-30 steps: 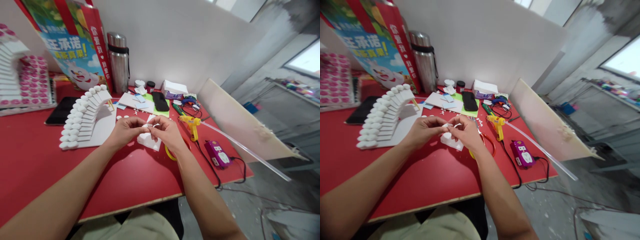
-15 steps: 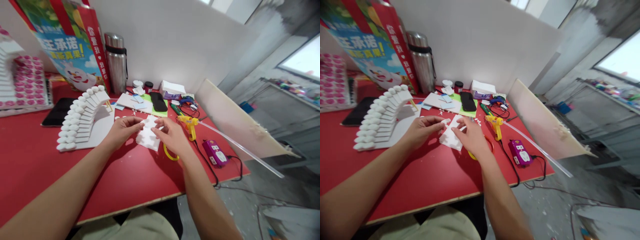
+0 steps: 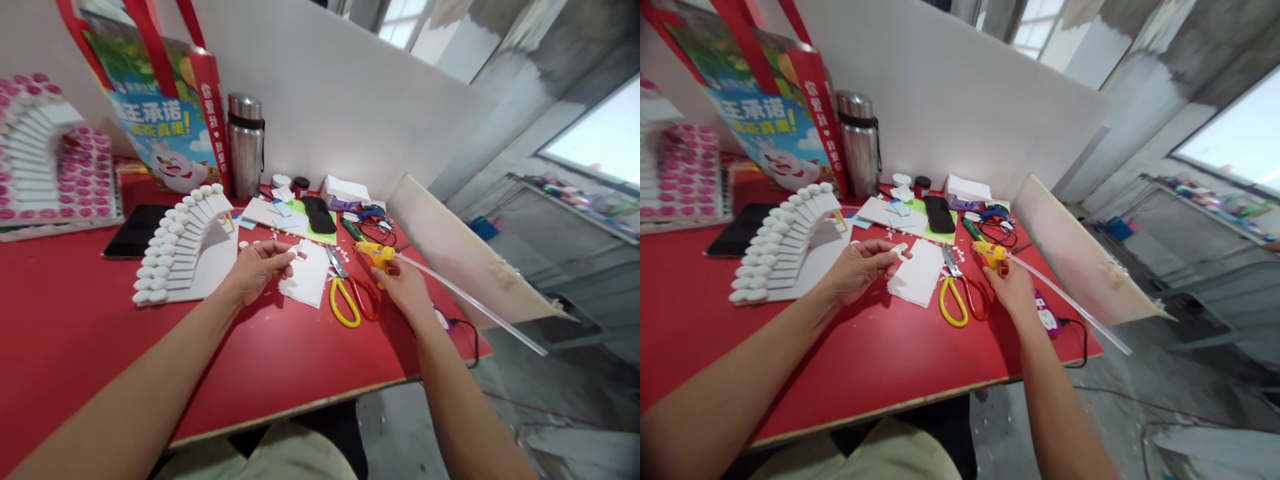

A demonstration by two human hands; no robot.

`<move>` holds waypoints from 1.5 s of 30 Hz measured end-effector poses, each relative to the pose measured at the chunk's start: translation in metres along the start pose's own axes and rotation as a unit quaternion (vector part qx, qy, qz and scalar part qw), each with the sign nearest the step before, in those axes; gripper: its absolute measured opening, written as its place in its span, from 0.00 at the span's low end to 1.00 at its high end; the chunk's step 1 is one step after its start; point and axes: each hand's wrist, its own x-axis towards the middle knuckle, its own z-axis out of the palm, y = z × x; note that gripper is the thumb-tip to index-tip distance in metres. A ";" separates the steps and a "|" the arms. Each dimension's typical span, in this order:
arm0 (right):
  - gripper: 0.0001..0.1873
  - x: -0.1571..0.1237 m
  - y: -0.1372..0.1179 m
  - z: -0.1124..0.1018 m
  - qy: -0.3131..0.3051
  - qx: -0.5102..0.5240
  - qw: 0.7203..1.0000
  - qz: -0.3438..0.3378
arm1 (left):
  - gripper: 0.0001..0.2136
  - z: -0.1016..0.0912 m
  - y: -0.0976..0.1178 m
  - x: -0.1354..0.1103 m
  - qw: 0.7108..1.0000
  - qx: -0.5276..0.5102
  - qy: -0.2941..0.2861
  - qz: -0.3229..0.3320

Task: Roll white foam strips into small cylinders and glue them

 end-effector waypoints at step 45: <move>0.27 -0.050 -0.078 0.047 -0.205 0.419 0.881 -0.082 | 0.21 -0.001 0.004 0.002 0.991 0.113 0.071 0.006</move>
